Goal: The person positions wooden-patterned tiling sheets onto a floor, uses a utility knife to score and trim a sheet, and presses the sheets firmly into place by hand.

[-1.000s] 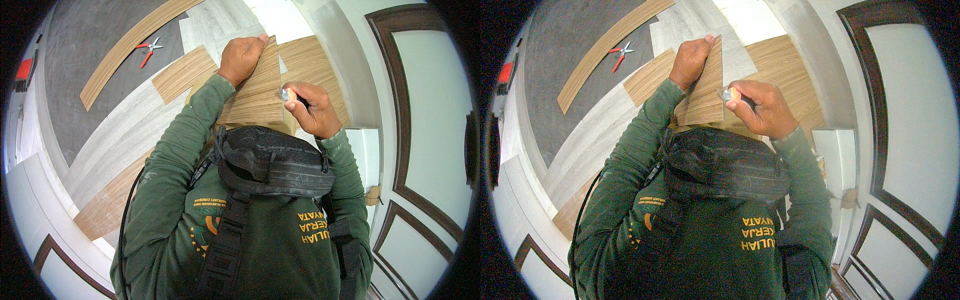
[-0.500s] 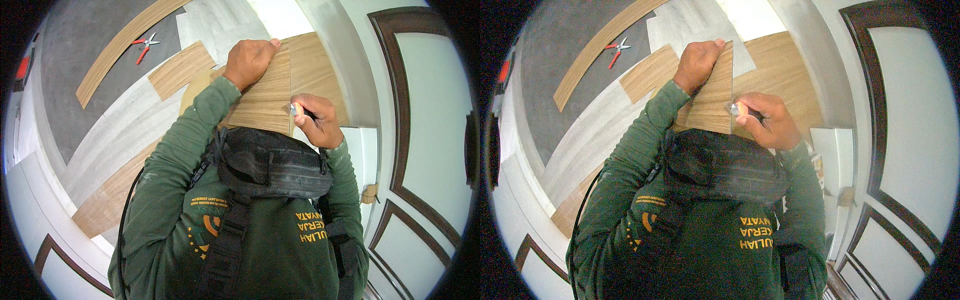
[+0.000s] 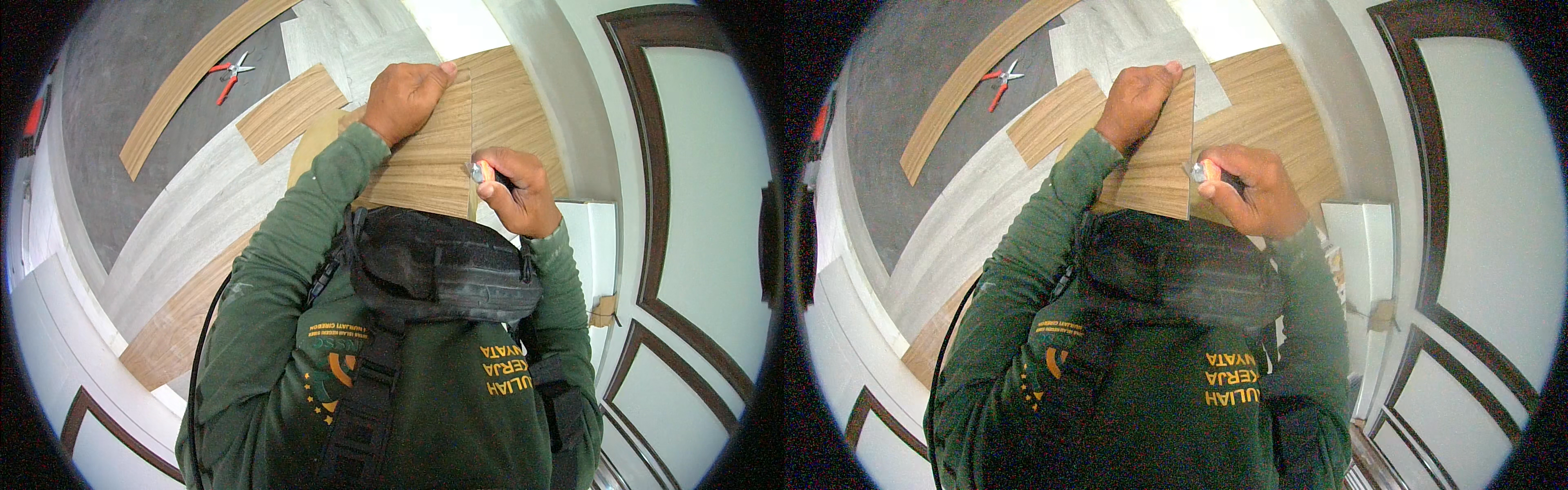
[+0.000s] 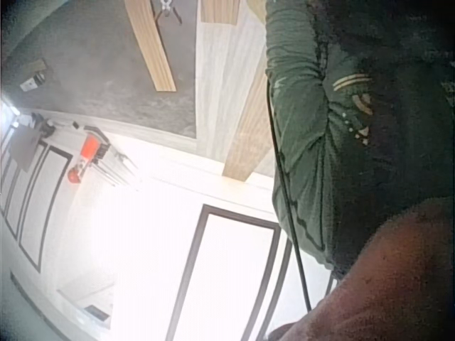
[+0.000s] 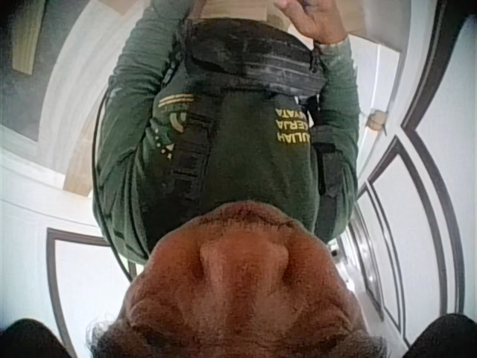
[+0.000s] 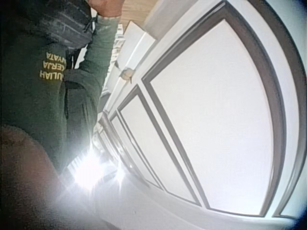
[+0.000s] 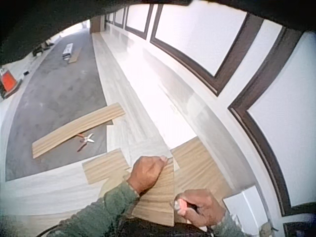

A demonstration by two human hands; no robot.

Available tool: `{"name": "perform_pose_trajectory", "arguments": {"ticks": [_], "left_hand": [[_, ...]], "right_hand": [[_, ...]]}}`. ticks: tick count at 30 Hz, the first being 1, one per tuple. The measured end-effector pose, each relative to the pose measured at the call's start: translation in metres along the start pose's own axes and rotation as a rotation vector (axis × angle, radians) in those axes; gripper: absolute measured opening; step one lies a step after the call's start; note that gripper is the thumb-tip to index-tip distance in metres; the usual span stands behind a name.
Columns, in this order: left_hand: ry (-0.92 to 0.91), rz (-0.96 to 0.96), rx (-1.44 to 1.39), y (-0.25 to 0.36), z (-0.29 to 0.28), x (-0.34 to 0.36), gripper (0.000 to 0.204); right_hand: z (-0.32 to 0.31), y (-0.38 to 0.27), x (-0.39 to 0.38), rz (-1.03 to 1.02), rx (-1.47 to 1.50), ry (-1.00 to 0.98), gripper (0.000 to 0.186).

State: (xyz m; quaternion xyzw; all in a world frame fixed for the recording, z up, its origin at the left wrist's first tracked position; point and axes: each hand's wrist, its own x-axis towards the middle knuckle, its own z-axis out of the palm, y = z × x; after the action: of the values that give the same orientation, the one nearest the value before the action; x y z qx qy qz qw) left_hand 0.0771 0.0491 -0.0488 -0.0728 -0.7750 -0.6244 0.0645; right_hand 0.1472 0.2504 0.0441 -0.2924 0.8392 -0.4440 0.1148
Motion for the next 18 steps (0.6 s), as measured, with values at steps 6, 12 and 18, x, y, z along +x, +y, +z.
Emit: {"name": "perform_pose_trajectory", "arguments": {"ticks": [6, 12, 18], "left_hand": [[-0.029, -0.034, -0.008, 0.002, 0.000, 0.000, 0.049], [-0.017, -0.015, 0.069, 0.001, -0.002, 0.003, 0.050], [-0.006, -0.009, 0.053, -0.002, -0.001, 0.004, 0.052]], "right_hand": [[0.000, 0.007, -0.001, -0.027, -0.001, 0.019, 0.024], [-0.003, 0.006, 0.005, -0.030, -0.018, -0.003, 0.024], [-0.001, 0.011, 0.008, -0.049, -0.018, 0.026, 0.024]]}}
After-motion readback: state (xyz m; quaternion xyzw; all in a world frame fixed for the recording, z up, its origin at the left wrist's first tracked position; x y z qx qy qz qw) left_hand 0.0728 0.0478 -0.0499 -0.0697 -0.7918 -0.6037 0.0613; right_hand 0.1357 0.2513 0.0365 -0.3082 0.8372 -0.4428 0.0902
